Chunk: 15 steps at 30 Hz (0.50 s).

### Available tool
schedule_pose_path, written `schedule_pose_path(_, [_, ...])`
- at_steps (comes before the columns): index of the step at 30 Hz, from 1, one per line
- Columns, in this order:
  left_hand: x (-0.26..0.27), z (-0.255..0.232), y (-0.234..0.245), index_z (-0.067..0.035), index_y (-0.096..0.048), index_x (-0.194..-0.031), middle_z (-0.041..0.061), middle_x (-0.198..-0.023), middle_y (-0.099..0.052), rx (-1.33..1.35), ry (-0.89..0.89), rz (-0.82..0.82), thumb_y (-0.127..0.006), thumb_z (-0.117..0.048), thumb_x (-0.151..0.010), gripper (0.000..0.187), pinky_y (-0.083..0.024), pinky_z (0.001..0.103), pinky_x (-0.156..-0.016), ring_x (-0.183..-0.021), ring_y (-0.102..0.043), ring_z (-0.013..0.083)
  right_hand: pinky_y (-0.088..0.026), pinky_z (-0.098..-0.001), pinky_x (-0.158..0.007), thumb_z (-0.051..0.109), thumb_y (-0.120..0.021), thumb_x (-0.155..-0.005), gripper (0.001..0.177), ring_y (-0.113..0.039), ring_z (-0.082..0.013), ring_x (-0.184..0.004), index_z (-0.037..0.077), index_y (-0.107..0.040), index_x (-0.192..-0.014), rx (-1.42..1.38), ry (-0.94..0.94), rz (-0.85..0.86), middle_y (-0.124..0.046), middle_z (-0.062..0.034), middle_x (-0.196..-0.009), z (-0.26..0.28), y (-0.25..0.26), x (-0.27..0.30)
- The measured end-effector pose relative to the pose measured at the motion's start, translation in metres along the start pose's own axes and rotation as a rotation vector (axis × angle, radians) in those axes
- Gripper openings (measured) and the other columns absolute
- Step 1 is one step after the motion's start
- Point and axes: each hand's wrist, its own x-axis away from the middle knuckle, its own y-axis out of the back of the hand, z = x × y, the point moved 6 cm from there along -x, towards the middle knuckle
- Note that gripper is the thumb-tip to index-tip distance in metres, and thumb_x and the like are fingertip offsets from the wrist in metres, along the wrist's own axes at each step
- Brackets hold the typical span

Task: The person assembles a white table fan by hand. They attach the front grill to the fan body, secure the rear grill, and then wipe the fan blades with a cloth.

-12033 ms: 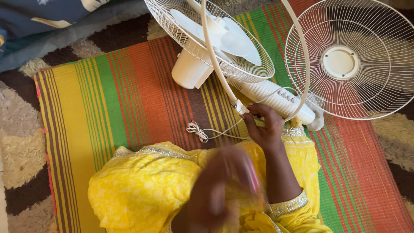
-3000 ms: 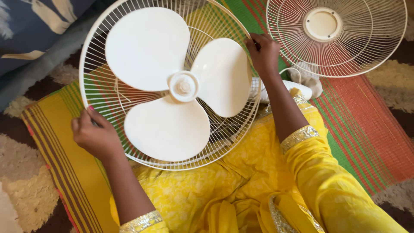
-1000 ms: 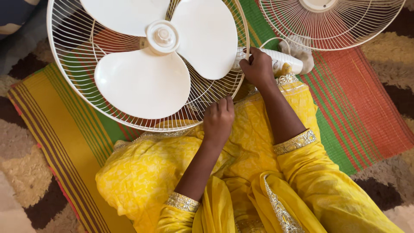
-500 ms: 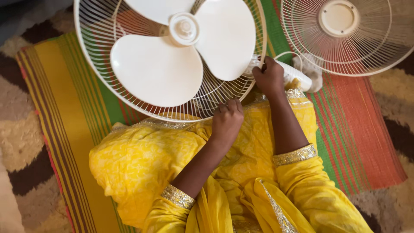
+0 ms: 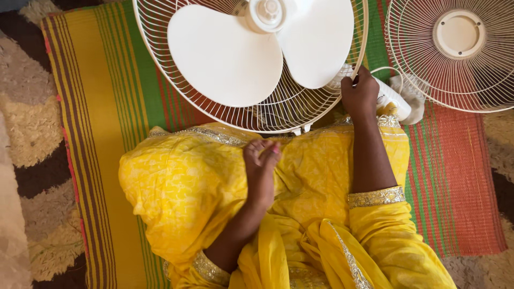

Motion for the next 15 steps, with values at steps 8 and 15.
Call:
schedule_pose_path(8, [-0.04, -0.019, 0.023, -0.007, -0.051, -0.109, 0.008, -0.099, -0.06, 0.176, -0.004, -0.072, -0.071, -0.02, -0.095, 0.027, -0.054, 0.038, -0.093, -0.094, -0.062, 0.0186, -0.053, -0.0386, -0.064, 0.012, -0.071, -0.095, 0.032, -0.067, -0.0229, -0.068, -0.007, -0.065, -0.121, -0.003, -0.043, 0.009, -0.071, -0.0174, -0.084, -0.001, 0.0, 0.003])
schedule_pose_path(15, [-0.055, -0.034, 0.039, -0.008, -0.056, -0.103, 0.003, -0.093, -0.059, 0.151, -0.086, -0.049, -0.075, -0.014, -0.095, 0.021, -0.05, 0.033, -0.085, -0.087, -0.057, 0.0138, -0.052, -0.0374, -0.062, 0.011, -0.07, -0.096, 0.04, -0.066, -0.0204, -0.067, -0.008, -0.063, -0.13, -0.009, -0.055, 0.023, -0.071, -0.0159, -0.083, 0.001, 0.001, 0.004])
